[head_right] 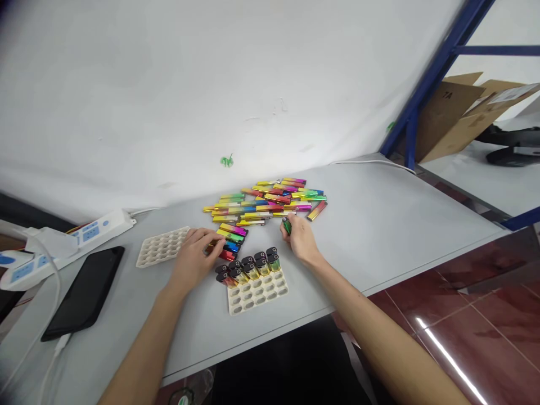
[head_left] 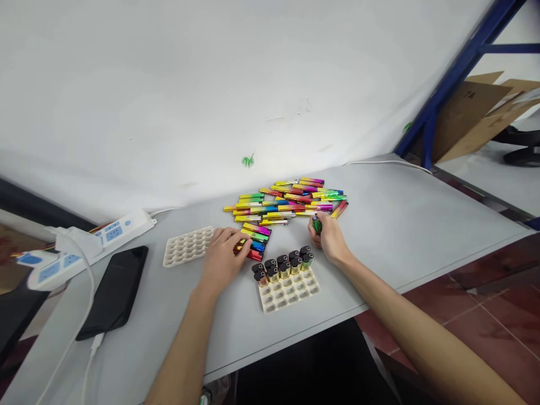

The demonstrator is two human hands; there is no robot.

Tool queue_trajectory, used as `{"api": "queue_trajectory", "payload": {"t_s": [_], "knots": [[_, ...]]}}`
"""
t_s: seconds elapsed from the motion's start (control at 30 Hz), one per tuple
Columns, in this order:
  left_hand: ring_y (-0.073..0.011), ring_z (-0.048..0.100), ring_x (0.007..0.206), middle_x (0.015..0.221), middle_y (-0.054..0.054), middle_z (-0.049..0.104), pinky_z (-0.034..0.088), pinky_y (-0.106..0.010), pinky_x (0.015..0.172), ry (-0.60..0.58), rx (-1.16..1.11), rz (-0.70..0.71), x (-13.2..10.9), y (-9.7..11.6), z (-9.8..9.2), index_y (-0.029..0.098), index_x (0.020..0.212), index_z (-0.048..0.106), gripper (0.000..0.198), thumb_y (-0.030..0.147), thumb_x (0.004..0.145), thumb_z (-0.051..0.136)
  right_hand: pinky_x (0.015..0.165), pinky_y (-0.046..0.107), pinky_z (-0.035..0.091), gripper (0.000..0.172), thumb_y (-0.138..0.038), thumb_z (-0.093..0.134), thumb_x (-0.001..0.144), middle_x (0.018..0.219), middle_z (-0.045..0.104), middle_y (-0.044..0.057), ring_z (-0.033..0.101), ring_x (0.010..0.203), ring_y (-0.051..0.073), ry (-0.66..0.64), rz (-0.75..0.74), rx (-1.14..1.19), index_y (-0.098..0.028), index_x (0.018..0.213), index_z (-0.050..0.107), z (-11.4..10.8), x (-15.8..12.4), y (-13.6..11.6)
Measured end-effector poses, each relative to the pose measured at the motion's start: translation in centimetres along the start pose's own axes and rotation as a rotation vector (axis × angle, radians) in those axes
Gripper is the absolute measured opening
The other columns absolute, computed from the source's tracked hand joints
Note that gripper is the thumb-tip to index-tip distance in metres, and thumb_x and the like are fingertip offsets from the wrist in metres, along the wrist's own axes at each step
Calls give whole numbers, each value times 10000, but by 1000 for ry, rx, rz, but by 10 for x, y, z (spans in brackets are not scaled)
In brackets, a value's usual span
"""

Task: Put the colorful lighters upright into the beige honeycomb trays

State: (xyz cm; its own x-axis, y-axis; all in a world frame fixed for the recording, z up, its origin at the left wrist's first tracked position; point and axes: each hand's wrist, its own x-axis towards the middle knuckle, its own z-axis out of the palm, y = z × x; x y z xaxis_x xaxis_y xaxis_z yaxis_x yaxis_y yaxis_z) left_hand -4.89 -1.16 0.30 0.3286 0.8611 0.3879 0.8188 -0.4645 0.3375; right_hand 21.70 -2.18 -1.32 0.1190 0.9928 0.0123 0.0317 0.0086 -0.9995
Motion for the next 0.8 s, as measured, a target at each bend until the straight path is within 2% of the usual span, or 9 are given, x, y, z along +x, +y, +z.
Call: {"api": "queue_trajectory", "payload": {"t_s": [0.17, 0.27, 0.37, 0.47, 0.53, 0.6, 0.7, 0.8], "knots": [[-248, 544, 1041, 1061, -45, 668, 457, -408, 912, -82, -31, -2, -3, -4, -5, 254, 1001, 692, 205, 251, 933, 499, 423, 260, 204, 583, -691, 271, 936, 479, 269, -60, 242, 419, 110, 29, 15, 30, -220, 657, 471, 3, -3, -4], [-253, 531, 1083, 1123, -47, 648, 455, -413, 926, -119, -42, 2, -5, -7, -6, 257, 1062, 688, 260, 202, 910, 485, 466, 253, 305, 556, -698, 301, 933, 589, 407, -40, 358, 488, 118, 20, -50, 12, -210, 811, 536, 4, -7, -9], [-263, 512, 1097, 1122, -57, 627, 453, -427, 936, -144, -46, 5, -7, -8, -7, 250, 1116, 676, 293, 201, 904, 481, 663, 277, 444, 441, -622, 444, 928, 799, 576, 17, 528, 709, 148, 5, -185, -131, -202, 853, 556, 0, -14, -17], [-266, 500, 1088, 1090, -61, 596, 462, -425, 922, -164, -56, 2, -6, -6, -8, 257, 1131, 669, 307, 196, 893, 486, 868, 347, 450, 320, -524, 609, 873, 946, 637, 46, 574, 915, 192, 70, -313, -298, -204, 880, 590, -9, -23, -32], [-266, 491, 1087, 1078, -62, 579, 466, -421, 910, -177, -65, -2, -6, -4, -9, 257, 1107, 669, 288, 195, 892, 488, 865, 380, 457, 285, -488, 659, 846, 932, 653, 48, 587, 899, 205, 157, -323, -368, -209, 873, 609, -16, -34, -49], [-269, 480, 1094, 1084, -64, 572, 466, -424, 908, -183, -74, -11, -5, -2, -11, 245, 1070, 658, 251, 192, 891, 490, 778, 379, 483, 254, -465, 670, 852, 872, 660, 43, 596, 801, 198, 205, -304, -385, -219, 894, 622, -21, -49, -70], [-266, 477, 1093, 1113, -60, 578, 460, -428, 905, -168, -93, -10, -5, 0, -13, 234, 999, 618, 185, 169, 875, 498, 703, 365, 530, 215, -414, 690, 863, 893, 666, 41, 629, 744, 191, 151, -397, -321, -251, 983, 617, -18, -78, -97], [-262, 489, 1063, 1065, -50, 612, 457, -419, 884, -157, -102, 17, -5, 0, -14, 232, 944, 591, 139, 154, 860, 512, 711, 341, 571, 218, -340, 704, 873, 965, 677, 47, 672, 818, 197, 34, -549, -400, -278, 1060, 610, -2, -104, -106]]}}
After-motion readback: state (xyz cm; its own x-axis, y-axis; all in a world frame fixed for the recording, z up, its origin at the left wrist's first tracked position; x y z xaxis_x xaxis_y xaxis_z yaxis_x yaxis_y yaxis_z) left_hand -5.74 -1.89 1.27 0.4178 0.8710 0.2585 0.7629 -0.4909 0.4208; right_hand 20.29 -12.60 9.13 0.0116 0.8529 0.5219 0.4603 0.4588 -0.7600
